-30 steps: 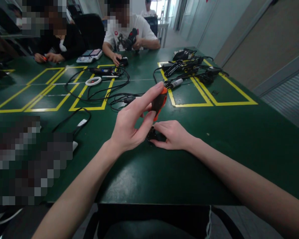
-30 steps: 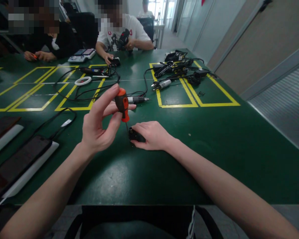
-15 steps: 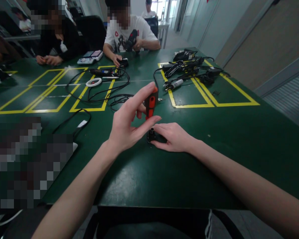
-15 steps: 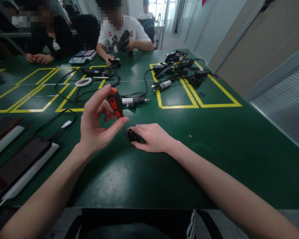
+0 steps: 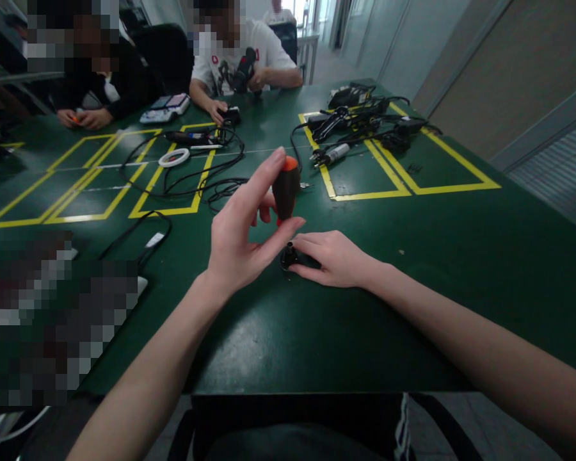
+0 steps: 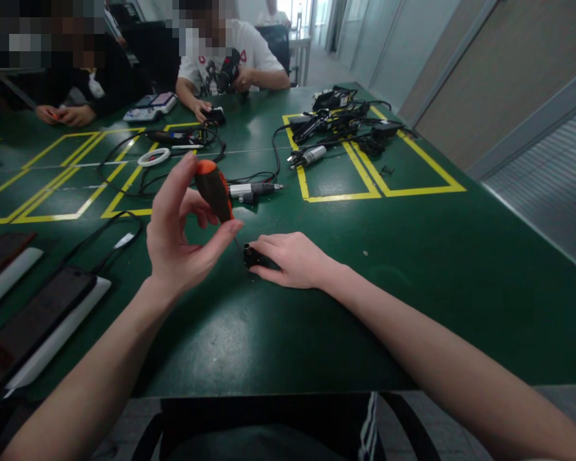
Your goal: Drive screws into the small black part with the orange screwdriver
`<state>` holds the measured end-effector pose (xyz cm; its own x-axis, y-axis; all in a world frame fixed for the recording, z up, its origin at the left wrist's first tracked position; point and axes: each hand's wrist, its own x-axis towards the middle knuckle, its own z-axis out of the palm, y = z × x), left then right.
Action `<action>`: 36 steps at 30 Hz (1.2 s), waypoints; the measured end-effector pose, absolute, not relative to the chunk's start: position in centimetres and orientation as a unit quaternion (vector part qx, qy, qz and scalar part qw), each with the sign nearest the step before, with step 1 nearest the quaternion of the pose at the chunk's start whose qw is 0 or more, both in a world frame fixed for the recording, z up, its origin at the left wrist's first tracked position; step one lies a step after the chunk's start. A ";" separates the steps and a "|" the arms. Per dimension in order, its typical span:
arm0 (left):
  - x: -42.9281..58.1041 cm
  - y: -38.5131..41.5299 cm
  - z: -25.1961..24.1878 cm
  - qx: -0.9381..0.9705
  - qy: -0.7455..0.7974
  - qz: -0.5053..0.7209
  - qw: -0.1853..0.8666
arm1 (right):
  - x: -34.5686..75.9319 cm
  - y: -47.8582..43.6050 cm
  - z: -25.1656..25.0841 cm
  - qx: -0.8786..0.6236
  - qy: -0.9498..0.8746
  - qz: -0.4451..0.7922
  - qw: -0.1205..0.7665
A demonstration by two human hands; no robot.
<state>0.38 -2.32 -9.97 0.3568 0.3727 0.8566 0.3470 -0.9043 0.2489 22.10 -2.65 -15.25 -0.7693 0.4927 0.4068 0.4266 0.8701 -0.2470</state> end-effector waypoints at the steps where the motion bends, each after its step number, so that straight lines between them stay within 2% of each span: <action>1: 0.4 -2.4 -10.0 0.829 0.213 0.518 0.015 | 22.1 -2.7 -15.3 -0.244 -0.938 0.074 0.235; 9: 0.6 -2.9 -9.9 0.813 0.194 0.548 -0.003 | 22.0 -2.9 -15.1 -0.267 -0.929 0.114 0.230; 16: 0.7 -2.3 -10.0 0.810 0.206 0.547 -0.039 | 22.0 -3.1 -14.4 -0.313 -0.924 0.142 0.166; 29: 0.8 -2.8 -10.0 0.793 0.203 0.574 0.006 | 21.9 -3.2 -14.5 -0.332 -0.920 0.144 0.152; 36: 0.5 -2.7 -10.3 0.809 0.205 0.550 0.030 | 21.8 -3.4 -14.4 -0.352 -0.916 0.147 0.124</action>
<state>0.49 -2.68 -10.25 0.3113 0.3658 0.8771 0.2993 -0.9137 0.2748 21.75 -3.37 -14.43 -0.7214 0.6813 0.1241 0.6082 0.7091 -0.3568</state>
